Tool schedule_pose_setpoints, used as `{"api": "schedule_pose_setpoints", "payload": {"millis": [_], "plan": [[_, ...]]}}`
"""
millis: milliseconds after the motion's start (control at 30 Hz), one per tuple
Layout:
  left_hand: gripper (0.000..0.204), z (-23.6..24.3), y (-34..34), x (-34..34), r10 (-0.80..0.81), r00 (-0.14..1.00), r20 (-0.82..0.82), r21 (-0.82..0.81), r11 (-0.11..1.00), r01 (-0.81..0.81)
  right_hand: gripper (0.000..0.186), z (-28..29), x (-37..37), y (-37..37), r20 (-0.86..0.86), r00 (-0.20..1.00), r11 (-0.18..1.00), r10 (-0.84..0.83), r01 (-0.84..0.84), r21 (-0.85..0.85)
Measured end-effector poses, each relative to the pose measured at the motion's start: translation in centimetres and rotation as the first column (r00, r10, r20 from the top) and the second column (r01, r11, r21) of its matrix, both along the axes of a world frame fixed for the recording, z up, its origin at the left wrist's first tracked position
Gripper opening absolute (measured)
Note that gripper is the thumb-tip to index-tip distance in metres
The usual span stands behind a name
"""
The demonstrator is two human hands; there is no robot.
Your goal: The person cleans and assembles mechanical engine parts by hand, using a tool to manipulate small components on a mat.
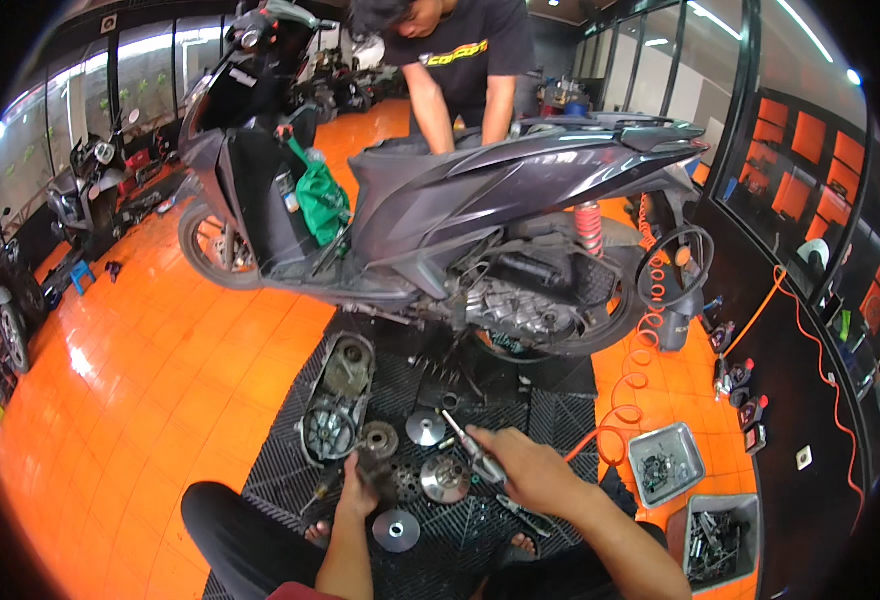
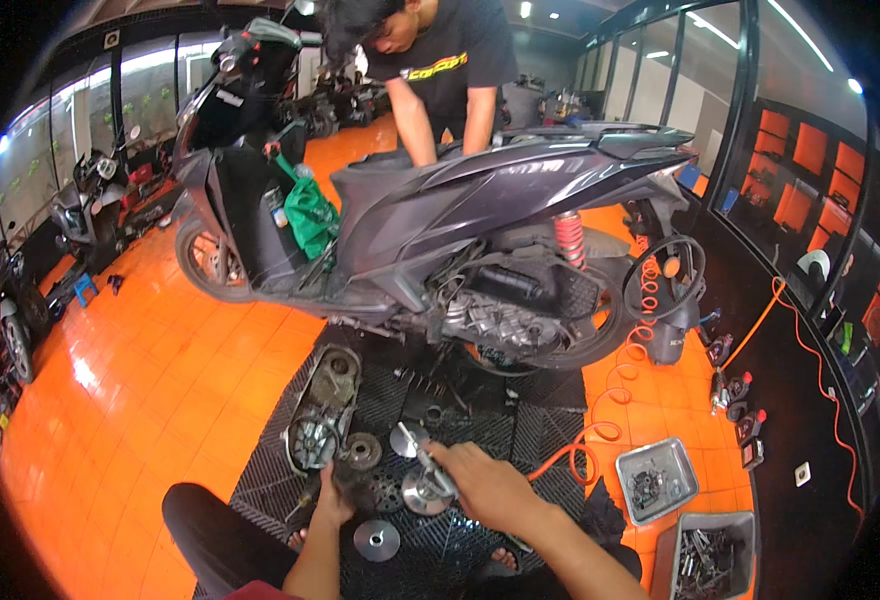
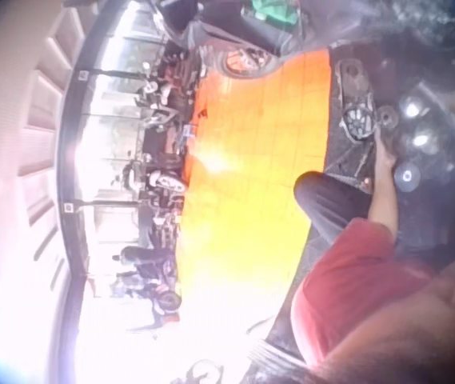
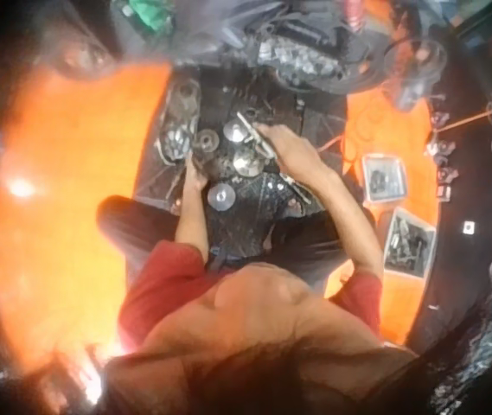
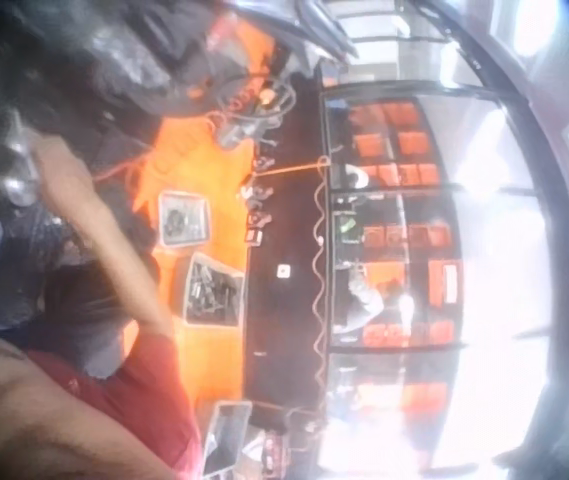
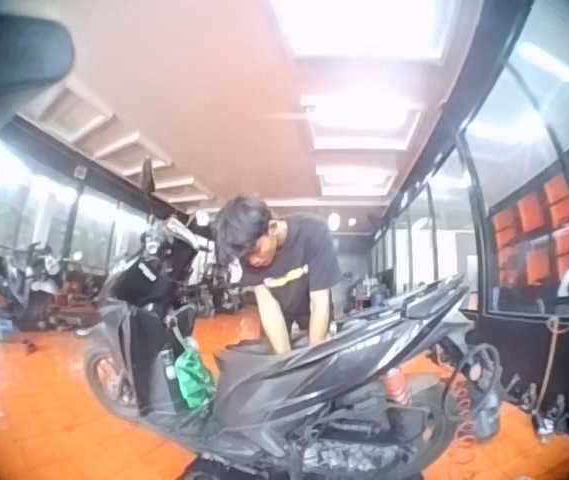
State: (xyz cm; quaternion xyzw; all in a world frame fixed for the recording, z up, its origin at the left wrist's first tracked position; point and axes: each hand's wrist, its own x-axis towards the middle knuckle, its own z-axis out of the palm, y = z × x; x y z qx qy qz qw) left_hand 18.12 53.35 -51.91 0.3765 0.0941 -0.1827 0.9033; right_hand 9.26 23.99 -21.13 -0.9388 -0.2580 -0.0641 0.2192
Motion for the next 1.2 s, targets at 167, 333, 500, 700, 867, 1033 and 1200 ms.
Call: {"api": "schedule_pose_setpoints", "payload": {"millis": [167, 333, 500, 700, 867, 1033, 1200], "plan": [[0.092, 10.1, -6.3, 2.2, -0.065, 0.991, -0.119, -0.081, 0.995, 0.055, 0.072, -1.1, -1.4, 0.6, -0.501, 0.865, 0.989, -0.002, -0.072, -0.128], [0.090, 13.6, -8.0, 1.2, -0.220, 0.972, -0.088, 0.061, 0.972, 0.226, 0.070, -3.2, -1.1, 1.6, -0.515, 0.852, 0.995, -0.091, 0.058, -0.080], [0.083, 11.7, -7.6, -0.3, -0.227, 0.962, -0.150, 0.028, 0.972, 0.234, 0.067, -2.4, 0.2, 2.6, -0.519, 0.843, 0.984, -0.142, 0.176, 0.015], [0.083, 9.3, -6.9, -0.7, -0.170, 0.961, -0.220, -0.057, 0.985, 0.161, 0.061, -4.4, 1.6, 2.6, -0.506, 0.845, 0.980, -0.173, 0.199, -0.003], [0.086, 10.7, -5.9, -0.7, -0.114, 0.960, -0.257, -0.046, 0.993, 0.105, 0.051, -5.3, 3.4, 3.5, -0.503, 0.842, 0.959, -0.196, 0.272, 0.081], [0.083, 9.7, -5.1, 0.4, -0.083, 0.982, -0.169, 0.019, 0.996, 0.087, 0.047, -7.3, 5.7, 2.6, -0.581, 0.804, 0.905, -0.126, 0.334, 0.265], [0.076, 8.0, -3.9, 1.3, -0.030, 0.993, -0.114, 0.091, 0.995, 0.040, 0.049, -6.8, 6.9, 3.1, -0.619, 0.783, 0.925, -0.067, 0.281, 0.256]]}}
